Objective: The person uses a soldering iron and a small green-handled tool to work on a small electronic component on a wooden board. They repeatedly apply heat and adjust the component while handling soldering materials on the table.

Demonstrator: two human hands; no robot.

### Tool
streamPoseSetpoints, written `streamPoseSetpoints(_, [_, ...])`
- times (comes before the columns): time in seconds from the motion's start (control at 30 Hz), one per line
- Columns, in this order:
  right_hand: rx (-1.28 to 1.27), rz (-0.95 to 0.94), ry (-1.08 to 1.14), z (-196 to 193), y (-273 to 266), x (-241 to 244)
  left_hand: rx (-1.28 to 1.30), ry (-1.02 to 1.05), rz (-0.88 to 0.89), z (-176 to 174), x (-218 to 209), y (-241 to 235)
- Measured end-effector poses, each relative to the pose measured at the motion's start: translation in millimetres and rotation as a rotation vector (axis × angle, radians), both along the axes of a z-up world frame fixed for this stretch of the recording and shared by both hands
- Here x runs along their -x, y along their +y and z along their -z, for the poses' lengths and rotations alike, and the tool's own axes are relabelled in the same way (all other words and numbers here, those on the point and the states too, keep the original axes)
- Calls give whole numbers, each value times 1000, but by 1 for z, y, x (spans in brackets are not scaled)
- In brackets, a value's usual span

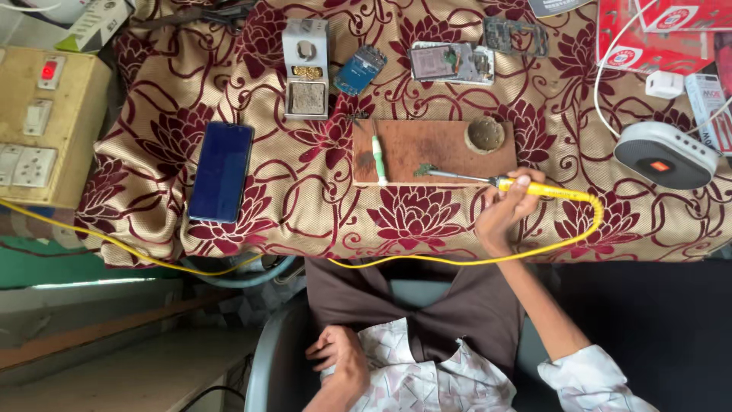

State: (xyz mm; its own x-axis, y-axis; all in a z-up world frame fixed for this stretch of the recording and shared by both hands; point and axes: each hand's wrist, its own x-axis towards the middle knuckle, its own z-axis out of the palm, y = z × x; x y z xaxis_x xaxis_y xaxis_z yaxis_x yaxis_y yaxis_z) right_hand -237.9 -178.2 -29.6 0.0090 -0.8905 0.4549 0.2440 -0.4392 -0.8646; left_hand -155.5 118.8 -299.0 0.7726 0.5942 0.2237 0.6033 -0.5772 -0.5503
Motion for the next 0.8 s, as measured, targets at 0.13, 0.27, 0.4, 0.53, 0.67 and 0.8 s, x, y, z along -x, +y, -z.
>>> streamPoseSetpoints(0.13, [-7, -16, -17, 3, 5, 5, -63, 74, 40, 3, 5, 10])
streamPoseSetpoints(0.27, [3, -28, 17, 2, 3, 4, -309, 374, 150, 2, 3, 12])
streamPoseSetpoints(0.4, [1, -24, 6, 4, 3, 4, -1313, 1881, 616, 1, 9, 23])
streamPoseSetpoints(0.53, [16, -27, 17, 3, 3, 4, -1258, 1910, 666, 7, 7, 22])
streamPoseSetpoints(0.67, [52, -49, 22, 2, 4, 4, -1198, 1921, 864, 14, 13, 29])
streamPoseSetpoints(0.8, [70, -58, 22, 0, 4, 4, -1116, 1890, 1053, 16, 19, 39])
